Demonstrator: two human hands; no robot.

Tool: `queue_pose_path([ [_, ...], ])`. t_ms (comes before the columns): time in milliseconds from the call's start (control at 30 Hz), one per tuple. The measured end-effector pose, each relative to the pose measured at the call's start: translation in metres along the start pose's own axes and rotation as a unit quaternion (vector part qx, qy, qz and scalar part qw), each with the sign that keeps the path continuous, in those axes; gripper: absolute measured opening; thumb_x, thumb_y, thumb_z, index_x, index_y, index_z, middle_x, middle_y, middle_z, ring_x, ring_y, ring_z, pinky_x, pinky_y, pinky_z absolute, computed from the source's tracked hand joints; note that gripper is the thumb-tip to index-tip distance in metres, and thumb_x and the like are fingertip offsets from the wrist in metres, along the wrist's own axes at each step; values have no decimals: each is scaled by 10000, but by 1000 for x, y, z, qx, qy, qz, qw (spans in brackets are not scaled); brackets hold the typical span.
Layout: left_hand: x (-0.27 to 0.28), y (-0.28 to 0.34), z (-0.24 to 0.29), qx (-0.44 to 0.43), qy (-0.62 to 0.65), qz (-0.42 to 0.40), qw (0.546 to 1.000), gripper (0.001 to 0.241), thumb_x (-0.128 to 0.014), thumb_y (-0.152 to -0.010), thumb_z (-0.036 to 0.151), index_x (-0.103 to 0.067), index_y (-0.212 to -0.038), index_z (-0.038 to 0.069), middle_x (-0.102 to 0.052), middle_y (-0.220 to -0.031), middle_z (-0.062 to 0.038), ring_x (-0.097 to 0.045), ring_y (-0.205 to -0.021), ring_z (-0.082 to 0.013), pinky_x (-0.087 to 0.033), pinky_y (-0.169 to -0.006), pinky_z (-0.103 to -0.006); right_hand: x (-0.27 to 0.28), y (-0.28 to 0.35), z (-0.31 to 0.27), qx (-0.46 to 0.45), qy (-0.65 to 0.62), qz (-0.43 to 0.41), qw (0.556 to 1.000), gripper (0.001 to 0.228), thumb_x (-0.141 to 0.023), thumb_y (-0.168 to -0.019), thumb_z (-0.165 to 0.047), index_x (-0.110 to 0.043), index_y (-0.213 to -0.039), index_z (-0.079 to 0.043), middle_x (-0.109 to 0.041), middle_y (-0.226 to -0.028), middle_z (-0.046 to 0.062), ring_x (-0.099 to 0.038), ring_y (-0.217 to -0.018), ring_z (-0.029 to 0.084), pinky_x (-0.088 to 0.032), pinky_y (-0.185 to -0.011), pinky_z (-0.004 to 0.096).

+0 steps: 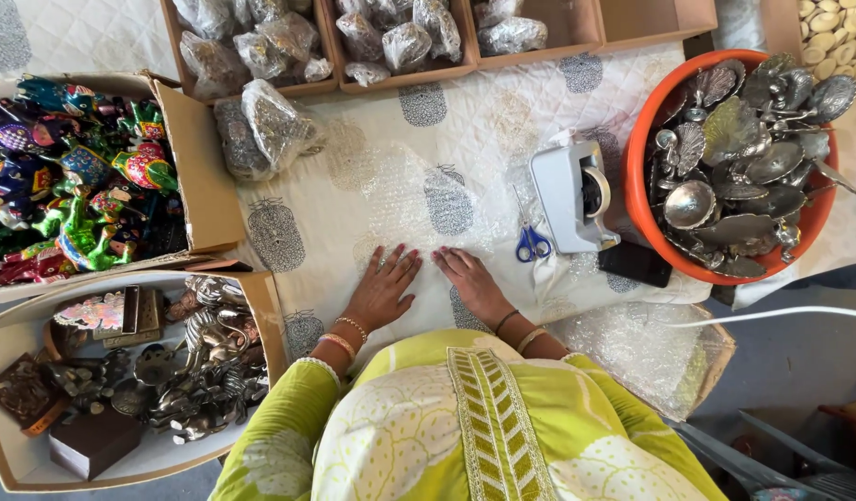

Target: The person wraps decorative metal figurines and ornaments in clear plastic wrap, wiping some items with a cloth first, and places the wrapped items into compartmented cardboard boxes on the table. They continue wrapping and packing items one at a time throughout the episode.

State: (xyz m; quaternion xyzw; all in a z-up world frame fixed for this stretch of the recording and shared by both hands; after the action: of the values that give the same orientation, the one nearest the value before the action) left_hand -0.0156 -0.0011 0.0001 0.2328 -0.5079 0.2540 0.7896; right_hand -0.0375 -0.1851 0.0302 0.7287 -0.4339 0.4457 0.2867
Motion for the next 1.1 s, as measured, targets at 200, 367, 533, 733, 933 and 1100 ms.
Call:
queue_pose_path([
  [200,-1,1,-7,4,40,29,999,687,-639,-907,370,-436,-1523,144,-369,-1623,-61,-244,-1530,-309,-147,-1244,-572,-2,0,-3,-16,48,-30,998,616,-484,-871,-5,-481,-1486,-47,-507,-1470,126,-429,-1406,311,-377,-1152,439],
  [367,-2,3,-10,2,54,23,998,691,-620,-923,384,-402,-1543,172,-345,-1631,-44,-225,-1530,-289,-130,-1247,-547,-6,1,-1,-16,46,-41,998,641,-475,-865,8,-458,-1505,-28,-474,-1505,152,-403,-1419,326,-357,-1149,447],
  [533,5,6,-9,-22,55,25,998,703,-571,-957,393,-346,-1567,128,-306,-1638,-85,-182,-1529,-308,-102,-1238,-533,2,11,15,5,-22,-6,1000,579,-456,-921,24,-483,-1495,-51,-495,-1529,136,-431,-1447,306,-345,-1212,421],
  [733,-4,26,-11,-6,27,29,999,665,-531,-983,339,-358,-1541,22,-329,-1631,-138,-211,-1544,-314,-139,-1272,-476,-3,33,39,-53,-25,-1,998,578,-465,-927,36,-496,-1496,-60,-519,-1503,136,-444,-1425,293,-367,-1205,397],
  [933,-6,31,-11,35,19,43,998,640,-533,-998,325,-375,-1543,29,-381,-1600,-163,-268,-1524,-340,-175,-1267,-472,-10,36,36,-34,-26,14,999,595,-468,-909,61,-483,-1498,-26,-479,-1540,165,-411,-1458,306,-328,-1226,418],
  [1100,0,31,-11,49,10,54,997,617,-533,-985,384,-401,-1540,149,-381,-1594,-132,-273,-1509,-340,-172,-1248,-519,-14,39,37,-46,-49,39,997,606,-476,-889,67,-493,-1487,-28,-475,-1549,162,-387,-1482,331,-322,-1225,429],
])
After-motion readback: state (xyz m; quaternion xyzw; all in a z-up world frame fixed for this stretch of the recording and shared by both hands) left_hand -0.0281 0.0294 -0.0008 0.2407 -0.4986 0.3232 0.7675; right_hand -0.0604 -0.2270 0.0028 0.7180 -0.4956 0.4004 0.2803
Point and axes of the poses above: each hand's wrist, its own y-axis away from the middle knuckle, its own x-axis out of the back of the hand, z = x × y, the point moved 5 cm from there along -y, towards the middle knuckle
